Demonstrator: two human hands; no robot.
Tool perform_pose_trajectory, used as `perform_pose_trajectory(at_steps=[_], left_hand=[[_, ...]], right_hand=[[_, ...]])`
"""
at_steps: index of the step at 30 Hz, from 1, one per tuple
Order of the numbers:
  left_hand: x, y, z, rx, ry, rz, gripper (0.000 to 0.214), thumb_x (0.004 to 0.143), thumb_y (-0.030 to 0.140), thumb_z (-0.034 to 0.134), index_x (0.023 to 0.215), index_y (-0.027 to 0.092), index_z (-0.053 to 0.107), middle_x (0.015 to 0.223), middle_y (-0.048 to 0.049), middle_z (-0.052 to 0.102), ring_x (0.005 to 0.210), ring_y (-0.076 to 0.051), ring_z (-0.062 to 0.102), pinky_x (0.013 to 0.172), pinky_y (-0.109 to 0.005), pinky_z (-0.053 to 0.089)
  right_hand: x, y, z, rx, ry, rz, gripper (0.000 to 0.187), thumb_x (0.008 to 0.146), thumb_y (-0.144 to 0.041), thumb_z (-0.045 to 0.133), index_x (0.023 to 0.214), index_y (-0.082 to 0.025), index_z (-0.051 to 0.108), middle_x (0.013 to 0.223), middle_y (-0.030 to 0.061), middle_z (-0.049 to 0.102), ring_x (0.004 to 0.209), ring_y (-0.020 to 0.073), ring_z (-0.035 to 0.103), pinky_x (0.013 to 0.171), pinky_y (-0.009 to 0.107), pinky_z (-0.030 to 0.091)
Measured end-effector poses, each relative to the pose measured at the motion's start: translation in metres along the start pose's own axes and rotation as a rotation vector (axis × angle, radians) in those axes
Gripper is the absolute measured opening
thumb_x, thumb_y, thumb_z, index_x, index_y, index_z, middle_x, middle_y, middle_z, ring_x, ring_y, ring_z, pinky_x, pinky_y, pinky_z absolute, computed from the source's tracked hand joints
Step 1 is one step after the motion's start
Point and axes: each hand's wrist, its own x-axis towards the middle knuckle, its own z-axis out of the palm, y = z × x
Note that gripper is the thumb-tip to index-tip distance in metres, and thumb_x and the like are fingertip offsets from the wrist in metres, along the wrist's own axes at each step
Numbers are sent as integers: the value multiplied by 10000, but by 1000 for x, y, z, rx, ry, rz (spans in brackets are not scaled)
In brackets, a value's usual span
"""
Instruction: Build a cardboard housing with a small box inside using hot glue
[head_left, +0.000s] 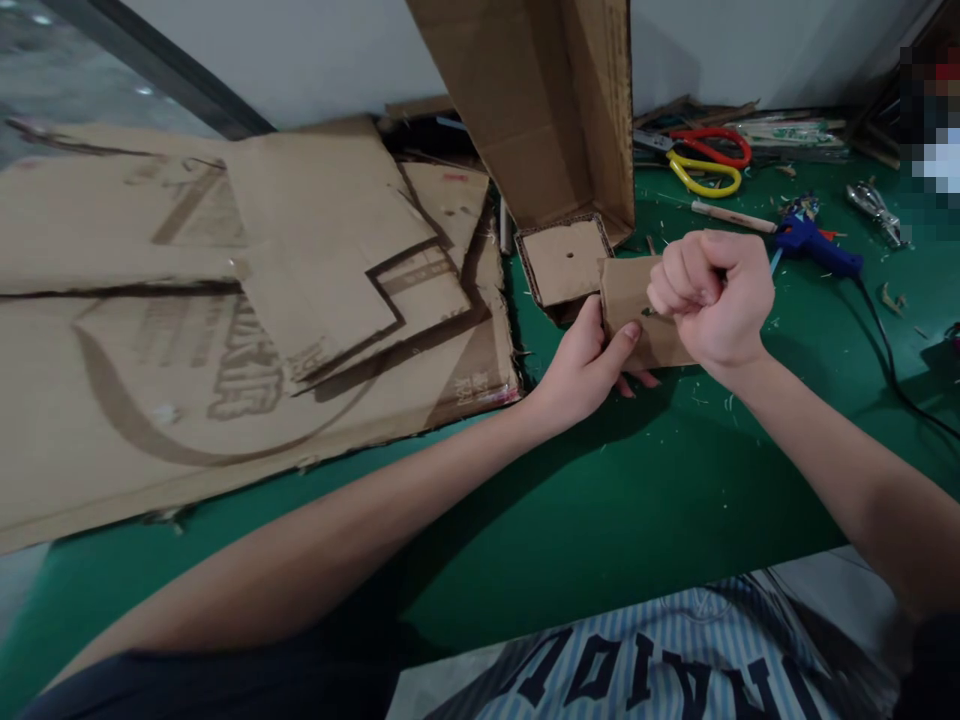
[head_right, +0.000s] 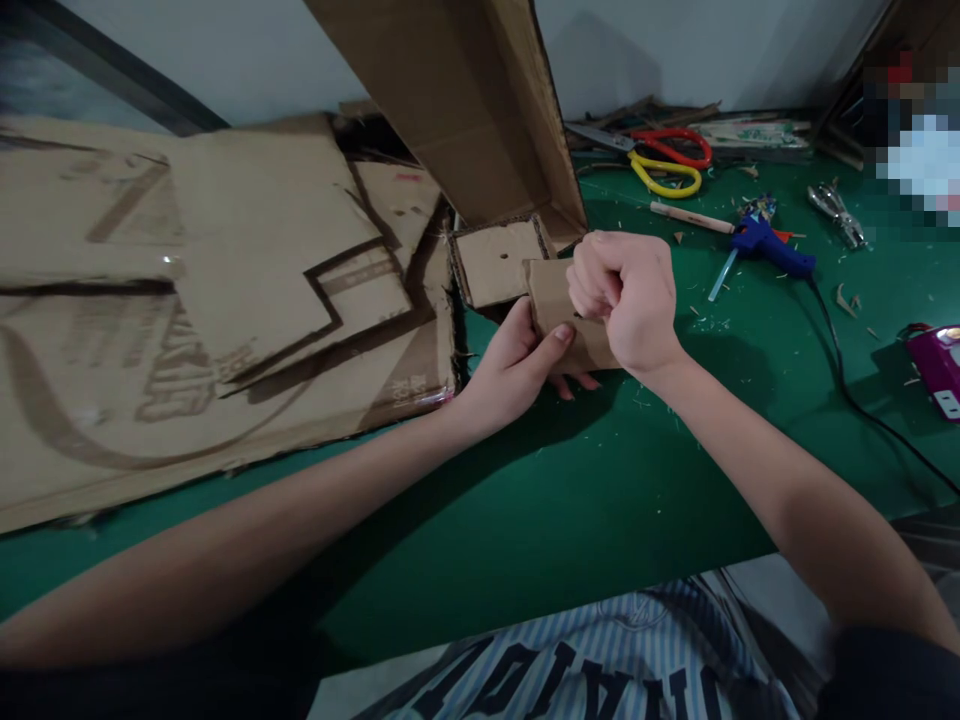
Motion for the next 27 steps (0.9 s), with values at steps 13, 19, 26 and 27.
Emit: perform_pose_trajectory(at_steps=[13,19,26,27], left_hand=[[1,-1,4,161,57,24,354,1023,387,610,914,274,293,488,103,559,377,-149,623,323,-197,417],[1,-2,5,147,83,1,371,1028,380,619,903,280,284,478,106,563,379,-146,626,332,-192,409],[5,2,4,110,44,-47,302,1028,328,611,950,264,326,503,106,567,391,-150,637,346,-196,455],[5,4,4,109,40,-58,283,1031,313,602,958,260,333,505,103,572,393,-151,641,350,-194,459]], right_hand=[[-8,29,9,-200,154,-7,545,911,-412,560,485,-257,259,496,-35,194,493,139,213,509,329,199],[-8,36,11,-193,138,13,660,961,-580,587,486,-254,266,498,-28,180,501,155,206,505,350,196],[-5,28,4,-136,155,-17,627,965,-492,560,470,-245,266,491,-40,186,485,128,189,502,319,188],[-3,24,3,-108,167,-22,635,964,-497,564,466,-244,261,489,-43,179,478,124,177,496,316,179]])
